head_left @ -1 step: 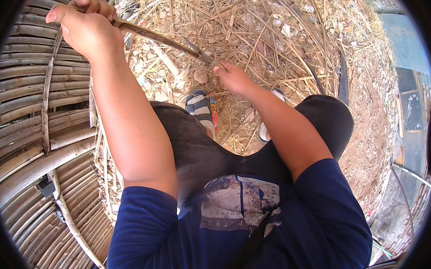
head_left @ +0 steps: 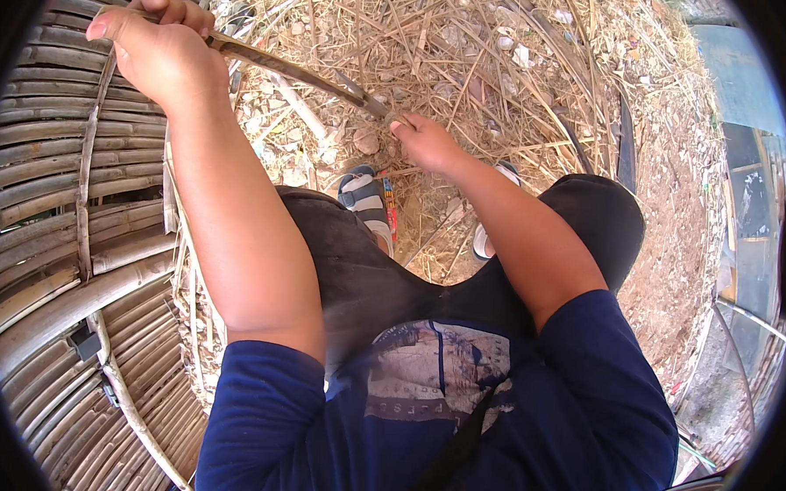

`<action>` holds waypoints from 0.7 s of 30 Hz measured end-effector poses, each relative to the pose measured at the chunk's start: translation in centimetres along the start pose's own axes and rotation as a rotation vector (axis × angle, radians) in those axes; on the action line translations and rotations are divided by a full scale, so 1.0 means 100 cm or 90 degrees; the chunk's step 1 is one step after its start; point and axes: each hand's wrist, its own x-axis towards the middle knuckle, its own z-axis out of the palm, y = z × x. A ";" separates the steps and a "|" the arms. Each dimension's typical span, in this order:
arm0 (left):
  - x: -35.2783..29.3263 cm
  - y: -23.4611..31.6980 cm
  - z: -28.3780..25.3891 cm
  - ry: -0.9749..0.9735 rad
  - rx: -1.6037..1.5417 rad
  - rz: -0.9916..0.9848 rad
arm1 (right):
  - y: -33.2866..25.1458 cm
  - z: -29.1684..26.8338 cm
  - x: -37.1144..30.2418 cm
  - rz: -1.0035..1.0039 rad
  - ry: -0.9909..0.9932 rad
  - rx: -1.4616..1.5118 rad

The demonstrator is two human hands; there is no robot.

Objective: The person carves a thin strip of bamboo using a knife, holding the strip against their knee and pulling the knife toward them to shave off small pieces.

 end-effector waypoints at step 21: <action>-0.003 0.012 0.005 0.027 -0.048 -0.038 | -0.032 -0.017 -0.017 0.013 0.026 -0.044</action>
